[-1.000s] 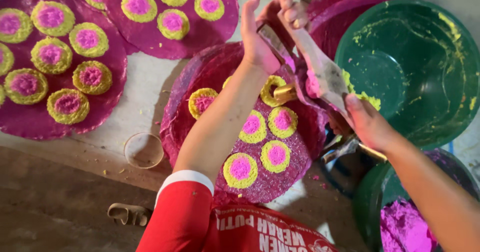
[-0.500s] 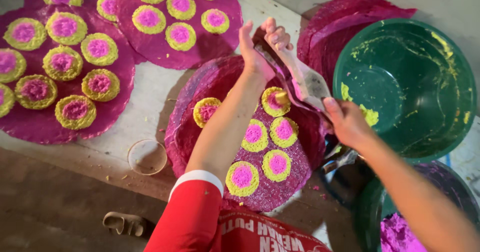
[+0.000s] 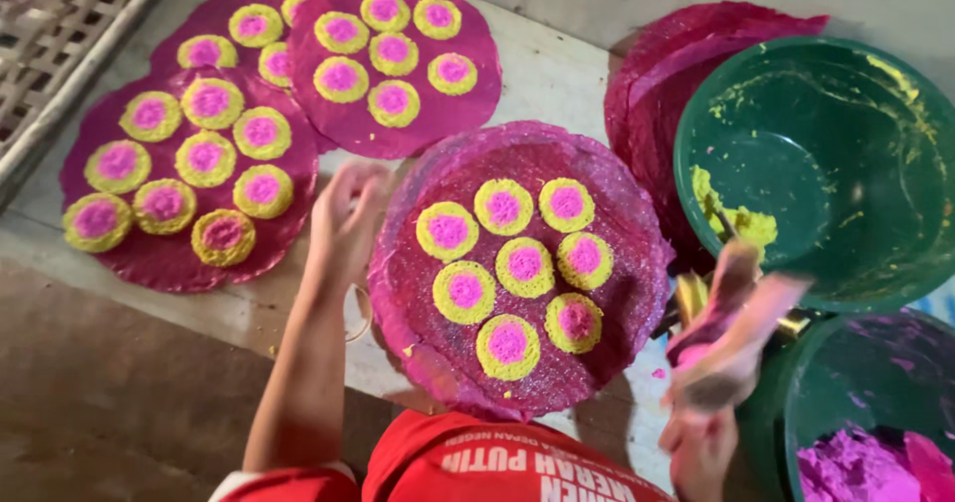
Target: The person forms round snacks using a wooden mold, alternating between pink and yellow pastes, then places the formed items onto round purple paper bases.
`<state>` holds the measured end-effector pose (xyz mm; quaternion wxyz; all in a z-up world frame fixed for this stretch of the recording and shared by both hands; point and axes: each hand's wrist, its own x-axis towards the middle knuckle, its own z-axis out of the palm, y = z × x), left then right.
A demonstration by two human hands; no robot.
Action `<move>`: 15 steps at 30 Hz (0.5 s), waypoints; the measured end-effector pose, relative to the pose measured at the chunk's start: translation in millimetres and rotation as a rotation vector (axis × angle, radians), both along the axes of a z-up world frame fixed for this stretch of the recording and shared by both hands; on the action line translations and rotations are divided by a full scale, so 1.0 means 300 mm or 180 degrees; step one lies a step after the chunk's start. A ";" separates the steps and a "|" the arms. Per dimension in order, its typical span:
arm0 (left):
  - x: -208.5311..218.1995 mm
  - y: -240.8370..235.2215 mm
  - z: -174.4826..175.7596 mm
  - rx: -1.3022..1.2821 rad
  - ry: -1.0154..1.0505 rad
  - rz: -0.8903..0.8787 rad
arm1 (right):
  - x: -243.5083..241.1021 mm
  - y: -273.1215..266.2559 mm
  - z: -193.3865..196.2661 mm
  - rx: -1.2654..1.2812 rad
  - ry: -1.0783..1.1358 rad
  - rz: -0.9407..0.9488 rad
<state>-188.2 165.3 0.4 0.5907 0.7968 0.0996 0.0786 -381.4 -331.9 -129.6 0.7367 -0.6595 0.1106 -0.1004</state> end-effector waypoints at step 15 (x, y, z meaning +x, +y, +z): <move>-0.242 -0.030 -0.208 0.2093 -0.0143 0.0077 | -0.333 0.055 -0.011 -0.4487 0.0991 -0.1017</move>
